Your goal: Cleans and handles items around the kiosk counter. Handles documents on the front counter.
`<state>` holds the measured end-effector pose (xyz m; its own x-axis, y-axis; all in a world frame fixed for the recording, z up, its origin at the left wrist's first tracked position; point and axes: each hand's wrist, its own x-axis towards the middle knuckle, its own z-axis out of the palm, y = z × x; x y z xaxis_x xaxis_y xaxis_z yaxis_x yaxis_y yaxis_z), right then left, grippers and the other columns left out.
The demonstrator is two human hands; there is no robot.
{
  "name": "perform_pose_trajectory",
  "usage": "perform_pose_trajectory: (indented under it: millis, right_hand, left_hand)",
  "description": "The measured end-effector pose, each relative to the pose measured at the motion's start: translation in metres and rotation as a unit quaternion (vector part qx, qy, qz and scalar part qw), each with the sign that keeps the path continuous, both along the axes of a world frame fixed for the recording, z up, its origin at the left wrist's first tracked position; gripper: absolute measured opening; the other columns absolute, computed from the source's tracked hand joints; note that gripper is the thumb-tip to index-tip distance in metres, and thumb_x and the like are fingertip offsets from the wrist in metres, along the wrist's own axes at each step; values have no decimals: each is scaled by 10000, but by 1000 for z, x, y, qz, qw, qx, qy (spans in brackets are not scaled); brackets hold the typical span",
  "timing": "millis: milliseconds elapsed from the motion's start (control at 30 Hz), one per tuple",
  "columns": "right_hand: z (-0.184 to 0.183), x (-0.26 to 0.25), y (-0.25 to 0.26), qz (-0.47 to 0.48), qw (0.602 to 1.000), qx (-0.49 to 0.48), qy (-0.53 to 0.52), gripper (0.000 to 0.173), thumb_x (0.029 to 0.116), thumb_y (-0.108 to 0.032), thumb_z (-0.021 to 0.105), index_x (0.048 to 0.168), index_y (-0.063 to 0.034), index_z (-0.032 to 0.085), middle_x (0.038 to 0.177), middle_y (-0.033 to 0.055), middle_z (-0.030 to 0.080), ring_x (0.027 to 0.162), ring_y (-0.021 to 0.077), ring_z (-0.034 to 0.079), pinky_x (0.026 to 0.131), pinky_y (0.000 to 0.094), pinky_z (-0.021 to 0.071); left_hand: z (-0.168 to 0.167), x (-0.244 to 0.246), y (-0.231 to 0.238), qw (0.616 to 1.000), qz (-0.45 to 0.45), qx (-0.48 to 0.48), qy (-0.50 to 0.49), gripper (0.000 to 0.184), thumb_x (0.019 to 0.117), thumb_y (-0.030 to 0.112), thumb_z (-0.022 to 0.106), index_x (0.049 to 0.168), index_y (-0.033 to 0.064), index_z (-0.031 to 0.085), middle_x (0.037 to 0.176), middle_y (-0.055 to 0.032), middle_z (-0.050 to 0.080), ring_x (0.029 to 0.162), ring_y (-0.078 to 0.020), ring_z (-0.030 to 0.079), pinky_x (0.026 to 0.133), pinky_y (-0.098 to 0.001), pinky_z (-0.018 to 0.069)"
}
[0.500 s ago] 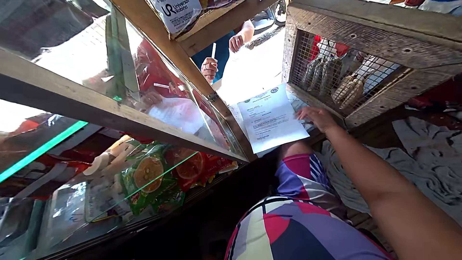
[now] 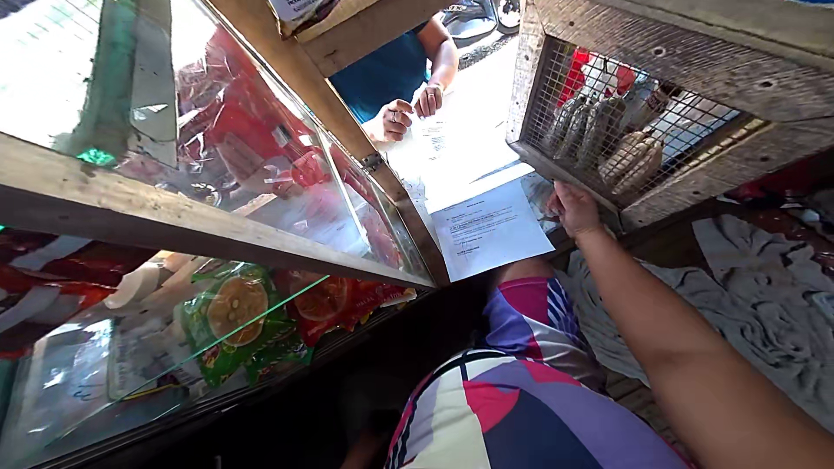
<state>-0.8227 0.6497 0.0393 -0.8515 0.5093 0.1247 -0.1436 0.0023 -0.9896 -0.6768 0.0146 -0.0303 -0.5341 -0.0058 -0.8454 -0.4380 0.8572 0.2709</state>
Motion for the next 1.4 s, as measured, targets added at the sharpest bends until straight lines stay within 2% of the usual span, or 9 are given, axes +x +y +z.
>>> perform_pose_trajectory:
  millis: [100, 333, 400, 533, 633, 867, 1000, 1167, 1400]
  right_hand:
    - [2, 0, -2, 11, 1000, 12, 15, 356, 1070, -264, 418, 778, -166, 597, 634, -128, 570, 580, 7, 552, 633, 228, 520]
    - [1, 2, -2, 8, 999, 33, 4, 347, 1073, -274, 410, 825, -143, 614, 655, -113, 577, 578, 11, 552, 618, 226, 518]
    - [1, 2, -3, -1, 1000, 28, -2, 346, 1071, -249, 421, 822, -127, 629, 648, -104, 583, 570, 16, 555, 605, 228, 518]
    - [-1, 2, -2, 9, 997, 73, 14, 338, 1051, -213, 451, 800, -92, 642, 665, -102, 596, 583, -6, 549, 605, 205, 506]
    - [-6, 1, -2, 20, 995, 82, 46, 299, 1027, -211, 498, 786, -114, 647, 674, -121, 619, 595, -25, 565, 610, 191, 510]
    - [-5, 2, -3, 15, 996, 78, 48, 309, 1040, -198, 482, 788, -114, 639, 674, -120, 615, 586, -30, 556, 595, 179, 502]
    - [-4, 3, -5, 12, 996, 80, 37, 311, 1042, -207, 486, 800, -92, 644, 673, -102, 607, 575, -21, 547, 580, 176, 494]
    - [-6, 2, -4, 5, 998, 54, 19, 288, 1045, -224, 479, 852, -105, 656, 698, -107, 622, 602, -4, 572, 629, 212, 528]
    - [-6, 2, -3, 2, 998, 60, 27, 301, 1041, -227, 479, 802, -124, 630, 681, -108, 603, 595, 5, 564, 629, 226, 524]
  left_hand:
    - [21, -8, 10, 1000, 18, 13, -10, 640, 912, 342, 780, 1420, 42, 530, 1278, -216, 668, 1202, -343, 643, 1068, -529, 485]
    - [23, -11, 9, 1000, -7, -16, -9, 672, 911, 400, 770, 1437, 60, 528, 1306, -228, 654, 1235, -368, 624, 1077, -558, 467]
    - [25, -12, 8, 999, -18, -28, -11, 675, 904, 397, 779, 1437, 60, 536, 1297, -250, 653, 1231, -400, 621, 1068, -584, 467]
    - [34, -13, 11, 1000, 7, -11, -8, 683, 899, 346, 792, 1442, 43, 510, 1280, -249, 657, 1199, -385, 638, 1049, -564, 489]
    - [22, -11, -1, 999, -11, -43, 6, 799, 832, 412, 843, 1454, 49, 498, 1288, -233, 657, 1200, -371, 639, 1044, -552, 498]
    - [4, -20, -11, 991, -92, -97, 16, 785, 823, 484, 820, 1439, 84, 542, 1361, -203, 628, 1274, -354, 600, 1086, -565, 459]
    - [-7, -26, -9, 991, -81, -71, 77, 774, 826, 408, 826, 1461, 86, 523, 1406, -204, 597, 1303, -348, 580, 1103, -562, 452]
    - [5, -38, 12, 988, -80, -48, 120, 788, 820, 338, 827, 1485, 80, 492, 1386, -203, 612, 1282, -348, 598, 1093, -578, 464]
    - [9, -41, 27, 982, -86, -51, 161, 796, 844, 297, 820, 1513, 65, 457, 1437, -230, 566, 1314, -379, 571, 1103, -586, 454]
